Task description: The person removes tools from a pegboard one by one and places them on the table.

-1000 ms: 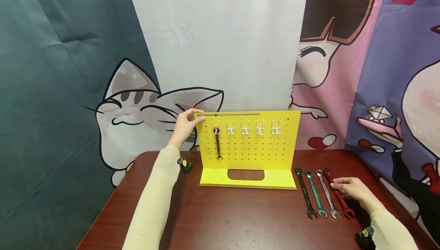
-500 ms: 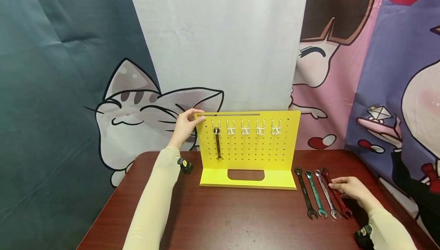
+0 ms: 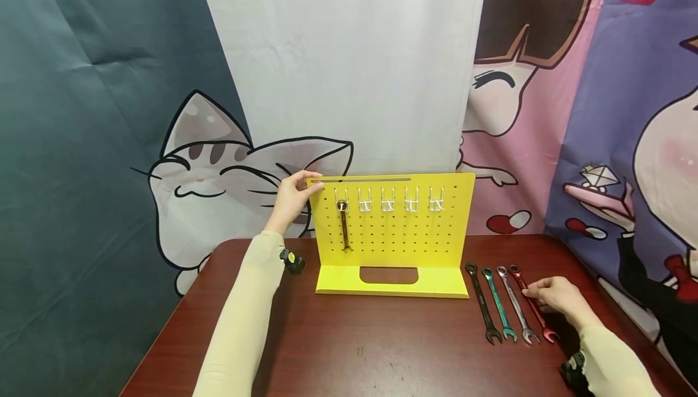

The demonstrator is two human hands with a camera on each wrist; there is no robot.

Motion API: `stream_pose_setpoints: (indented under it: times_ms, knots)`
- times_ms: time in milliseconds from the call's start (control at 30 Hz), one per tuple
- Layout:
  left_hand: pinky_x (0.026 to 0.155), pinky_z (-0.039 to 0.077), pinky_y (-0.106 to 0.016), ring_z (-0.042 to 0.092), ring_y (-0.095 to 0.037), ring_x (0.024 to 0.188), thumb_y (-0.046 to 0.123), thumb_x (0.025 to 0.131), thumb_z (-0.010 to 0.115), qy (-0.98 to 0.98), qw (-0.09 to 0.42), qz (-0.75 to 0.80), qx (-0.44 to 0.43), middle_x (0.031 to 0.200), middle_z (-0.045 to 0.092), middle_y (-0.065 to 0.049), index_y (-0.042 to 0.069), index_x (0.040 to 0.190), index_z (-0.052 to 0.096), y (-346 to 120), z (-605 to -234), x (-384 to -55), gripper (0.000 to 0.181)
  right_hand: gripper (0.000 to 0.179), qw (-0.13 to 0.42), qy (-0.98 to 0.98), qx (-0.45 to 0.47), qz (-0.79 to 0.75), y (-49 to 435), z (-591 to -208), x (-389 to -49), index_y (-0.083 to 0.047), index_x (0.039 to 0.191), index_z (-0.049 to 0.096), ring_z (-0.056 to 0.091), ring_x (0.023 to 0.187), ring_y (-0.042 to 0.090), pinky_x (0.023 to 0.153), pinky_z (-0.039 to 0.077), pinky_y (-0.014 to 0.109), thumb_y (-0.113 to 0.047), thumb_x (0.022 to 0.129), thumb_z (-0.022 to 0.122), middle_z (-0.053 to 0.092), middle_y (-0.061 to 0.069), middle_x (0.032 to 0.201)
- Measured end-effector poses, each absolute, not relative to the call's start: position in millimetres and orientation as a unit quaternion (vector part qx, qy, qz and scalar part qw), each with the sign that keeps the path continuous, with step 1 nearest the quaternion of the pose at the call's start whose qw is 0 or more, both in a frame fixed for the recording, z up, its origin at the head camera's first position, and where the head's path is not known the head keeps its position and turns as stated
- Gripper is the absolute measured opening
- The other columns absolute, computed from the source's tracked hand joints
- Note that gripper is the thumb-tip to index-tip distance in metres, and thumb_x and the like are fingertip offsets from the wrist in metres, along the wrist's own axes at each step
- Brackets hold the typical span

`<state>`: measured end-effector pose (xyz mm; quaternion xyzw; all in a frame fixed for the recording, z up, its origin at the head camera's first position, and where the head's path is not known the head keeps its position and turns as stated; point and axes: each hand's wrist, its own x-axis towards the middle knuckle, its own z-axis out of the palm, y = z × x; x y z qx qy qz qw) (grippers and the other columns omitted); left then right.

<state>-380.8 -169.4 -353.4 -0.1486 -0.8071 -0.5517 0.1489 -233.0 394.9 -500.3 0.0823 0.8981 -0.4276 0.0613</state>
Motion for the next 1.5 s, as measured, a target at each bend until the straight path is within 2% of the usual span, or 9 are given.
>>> stream_pose_setpoints:
  times_ms: [567, 1100, 1300, 1500]
  knots:
    - [0.088, 0.050, -0.038, 0.064, -0.023, 0.098, 0.023, 0.093, 0.076, -0.802, 0.149, -0.558, -0.150, 0.117, 0.069, -0.003, 0.016, 0.115, 0.073, -167.6, -352.4, -381.2, 0.023, 0.024, 0.072, 0.902, 0.103, -0.412, 392.7, -496.3, -233.0, 0.008, 0.090, 0.072, 0.059, 0.070, 0.018, 0.063, 0.057, 0.032, -0.015, 0.089, 0.070, 0.060, 0.006, 0.076]
    - [0.081, 0.047, -0.034, 0.057, -0.020, 0.086, 0.027, 0.092, 0.077, -0.805, 0.156, -0.552, -0.153, 0.118, 0.067, -0.005, 0.014, 0.116, 0.074, -170.0, -356.4, -380.8, 0.027, 0.026, 0.069, 0.896, 0.115, -0.423, 393.7, -500.6, -231.3, 0.007, 0.091, 0.069, 0.063, 0.071, 0.019, 0.065, 0.058, 0.034, -0.019, 0.088, 0.071, 0.057, 0.010, 0.082]
    - [0.080, 0.048, -0.034, 0.061, -0.022, 0.088, 0.026, 0.092, 0.077, -0.802, 0.155, -0.556, -0.154, 0.118, 0.068, -0.005, 0.015, 0.115, 0.073, -170.3, -355.5, -379.9, 0.026, 0.031, 0.070, 0.891, 0.106, -0.436, 395.5, -502.4, -230.8, 0.011, 0.098, 0.068, 0.063, 0.074, 0.019, 0.067, 0.059, 0.036, -0.019, 0.090, 0.070, 0.061, 0.010, 0.086]
    - [0.085, 0.051, -0.043, 0.065, -0.029, 0.096, 0.025, 0.092, 0.077, -0.798, 0.146, -0.564, -0.157, 0.120, 0.069, -0.009, 0.012, 0.117, 0.073, -169.5, -354.1, -379.1, 0.028, 0.039, 0.054, 0.896, 0.098, -0.430, 395.9, -498.3, -229.3, 0.014, 0.106, 0.062, 0.063, 0.074, 0.020, 0.065, 0.058, 0.036, -0.021, 0.092, 0.070, 0.065, 0.010, 0.087]
